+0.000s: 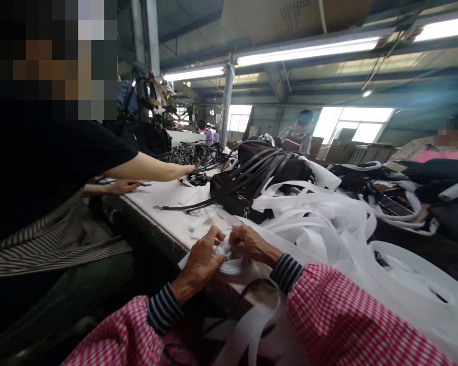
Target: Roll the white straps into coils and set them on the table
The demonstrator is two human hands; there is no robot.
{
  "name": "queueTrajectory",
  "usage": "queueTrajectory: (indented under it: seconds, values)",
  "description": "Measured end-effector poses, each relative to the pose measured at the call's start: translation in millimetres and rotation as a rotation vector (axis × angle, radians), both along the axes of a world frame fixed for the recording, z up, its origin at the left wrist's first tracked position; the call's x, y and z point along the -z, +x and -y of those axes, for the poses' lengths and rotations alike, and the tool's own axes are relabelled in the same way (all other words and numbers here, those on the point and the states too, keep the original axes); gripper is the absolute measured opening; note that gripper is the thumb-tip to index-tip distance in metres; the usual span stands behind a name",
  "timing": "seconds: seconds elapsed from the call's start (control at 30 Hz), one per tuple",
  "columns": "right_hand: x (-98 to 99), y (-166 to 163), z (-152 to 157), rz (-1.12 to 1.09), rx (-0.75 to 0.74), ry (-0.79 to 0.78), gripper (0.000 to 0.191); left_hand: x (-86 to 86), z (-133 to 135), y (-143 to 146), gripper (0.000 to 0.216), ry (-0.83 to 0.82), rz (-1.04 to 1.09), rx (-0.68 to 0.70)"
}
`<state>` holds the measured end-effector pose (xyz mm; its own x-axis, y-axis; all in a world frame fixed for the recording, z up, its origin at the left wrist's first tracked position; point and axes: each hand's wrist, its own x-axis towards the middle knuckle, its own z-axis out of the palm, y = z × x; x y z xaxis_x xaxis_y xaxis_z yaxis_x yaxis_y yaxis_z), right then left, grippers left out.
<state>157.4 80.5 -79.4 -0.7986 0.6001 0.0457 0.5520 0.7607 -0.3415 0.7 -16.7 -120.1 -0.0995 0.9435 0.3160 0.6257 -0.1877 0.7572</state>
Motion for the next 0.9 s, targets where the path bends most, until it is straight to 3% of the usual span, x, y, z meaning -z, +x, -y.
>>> queueTrajectory:
  seconds: [0.33,0.6,0.77,0.9]
  values:
    - [-12.1,2.2,-4.0,0.062,-0.14,-0.032,0.021,4.7,-0.2,-11.1,0.027,-0.012,0.051,0.034]
    - [-3.8,-9.9,1.5,-0.11,0.086,0.053,0.034,-4.3,1.3,-5.8,0.033,-0.053,0.101,0.04]
    - [3.9,-9.4,2.9,-0.165,0.123,0.032,0.022,-13.7,-1.0,-6.3,0.033,-0.077,-0.082,0.066]
    - [2.6,-6.1,0.9,-0.19,0.184,-0.004,0.03,-20.2,-7.4,-7.7,0.031,-0.072,-0.18,0.122]
